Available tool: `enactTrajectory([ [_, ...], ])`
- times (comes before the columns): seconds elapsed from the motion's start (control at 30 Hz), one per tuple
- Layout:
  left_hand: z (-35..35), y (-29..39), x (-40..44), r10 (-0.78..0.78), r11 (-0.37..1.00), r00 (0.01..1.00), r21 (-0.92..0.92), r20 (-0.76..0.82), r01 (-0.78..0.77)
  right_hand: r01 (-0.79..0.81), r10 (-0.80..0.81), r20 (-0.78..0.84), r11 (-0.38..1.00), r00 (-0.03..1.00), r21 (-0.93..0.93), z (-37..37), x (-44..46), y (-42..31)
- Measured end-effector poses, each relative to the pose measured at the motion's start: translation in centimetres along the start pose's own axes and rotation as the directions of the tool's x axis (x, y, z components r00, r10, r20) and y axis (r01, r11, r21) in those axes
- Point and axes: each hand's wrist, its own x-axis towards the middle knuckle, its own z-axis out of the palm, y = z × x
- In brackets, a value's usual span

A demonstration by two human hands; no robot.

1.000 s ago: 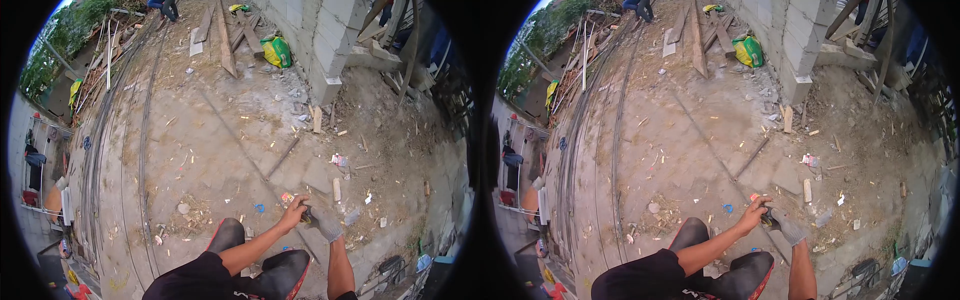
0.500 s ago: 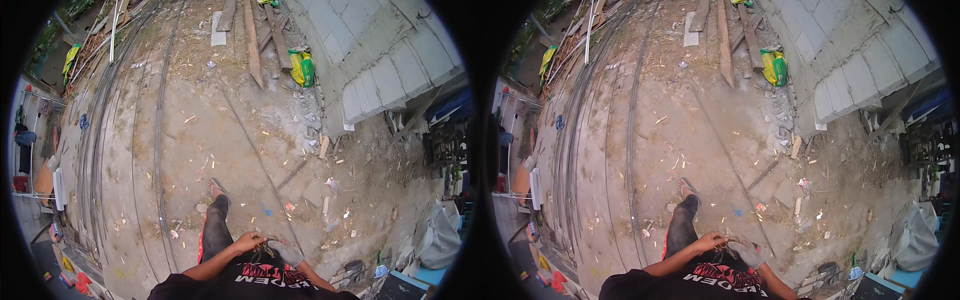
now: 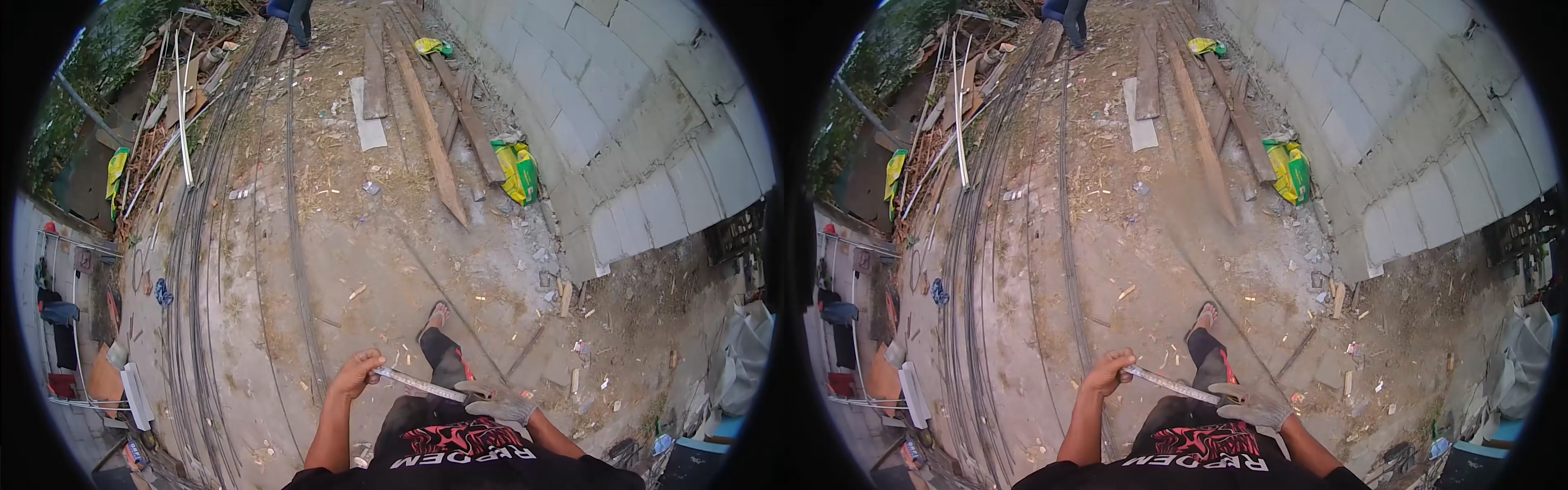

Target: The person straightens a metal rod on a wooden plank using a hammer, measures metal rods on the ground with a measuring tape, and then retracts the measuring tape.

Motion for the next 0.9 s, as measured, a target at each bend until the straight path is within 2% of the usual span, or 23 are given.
enactTrajectory([
  [0.07, -5.6, 7.6, 2.4, 0.140, 0.980, 0.980, -0.121, -0.141, -0.157, 0.022, -0.022, -0.017, 1.000, 1.000, 0.007, -2.6, 3.1, -0.5],
  [0.13, -9.2, 14.9, 4.1, 0.186, 0.980, 0.939, -0.019, -0.290, -0.200, -0.072, 0.058, 0.087, 0.984, 0.995, 0.166, -5.5, 6.7, -2.9],
  [0.2, -11.6, 20.7, 6.5, 0.229, 0.971, 0.921, 0.007, -0.317, -0.239, 0.043, -0.057, 0.106, 0.990, 0.993, 0.134, -9.4, 13.4, -4.3],
  [0.27, -14.2, 26.3, 7.7, 0.212, 0.976, 0.909, 0.024, -0.359, -0.219, 0.038, -0.030, 0.219, 0.999, 0.975, -0.032, -11.9, 18.3, -8.3],
  [0.3, -15.0, 28.0, 8.2, 0.262, 0.959, 0.887, 0.002, -0.381, -0.283, 0.080, -0.060, 0.229, 0.994, 0.972, -0.078, -13.3, 21.2, -9.3],
  [0.33, -15.4, 29.9, 8.8, 0.325, 0.933, 0.857, -0.014, -0.400, -0.360, 0.065, -0.043, 0.240, 0.994, 0.970, -0.083, -15.0, 22.4, -11.0],
  [0.4, -16.8, 32.9, 9.7, 0.352, 0.911, 0.845, -0.061, -0.403, -0.408, -0.073, 0.059, 0.325, 0.997, 0.944, 0.033, -18.9, 26.2, -15.8],
  [0.47, -18.5, 35.5, 10.9, 0.217, 0.922, 0.795, -0.148, -0.566, -0.357, 0.010, -0.016, 0.306, 1.000, 0.952, 0.021, -21.7, 30.0, -17.8],
  [0.5, -19.5, 37.6, 12.5, 0.222, 0.922, 0.798, -0.146, -0.560, -0.359, -0.001, 0.001, 0.278, 1.000, 0.960, 0.000, -23.1, 31.4, -19.9],
  [0.57, -21.7, 39.5, 15.9, 0.134, 0.934, 0.806, -0.198, -0.577, -0.298, -0.041, 0.042, 0.259, 0.999, 0.965, -0.010, -25.0, 34.1, -21.7],
  [0.63, -25.0, 43.2, 21.1, 0.106, 0.943, 0.826, -0.207, -0.553, -0.260, -0.192, 0.147, 0.236, 0.964, 0.961, 0.182, -25.4, 38.2, -21.8],
  [0.67, -25.8, 44.9, 24.8, 0.100, 0.937, 0.845, -0.235, -0.525, -0.258, -0.209, 0.163, 0.242, 0.961, 0.956, 0.180, -25.9, 40.2, -21.4],
  [0.73, -26.2, 50.0, 31.4, 0.100, 0.946, 0.865, -0.223, -0.492, -0.236, 0.027, -0.043, 0.079, 0.982, 0.996, 0.187, -25.2, 43.6, -20.9],
  [0.8, -23.4, 56.3, 37.1, 0.123, 0.970, 0.841, -0.116, -0.527, -0.214, 0.043, -0.047, 0.012, 0.970, 0.999, 0.241, -25.6, 46.3, -23.4],
  [0.83, -21.8, 59.7, 39.5, 0.120, 0.977, 0.846, -0.088, -0.519, -0.193, 0.034, -0.013, -0.088, 0.969, 0.996, 0.244, -26.6, 47.0, -25.0],
  [0.87, -19.9, 62.8, 41.7, 0.134, 0.981, 0.869, -0.058, -0.477, -0.183, 0.017, 0.031, -0.185, 0.968, 0.982, 0.251, -27.9, 47.3, -26.6],
  [0.9, -18.5, 65.3, 44.0, 0.134, 0.986, 0.890, -0.029, -0.436, -0.162, -0.073, 0.138, -0.221, 0.958, 0.966, 0.278, -29.7, 47.6, -28.6],
])
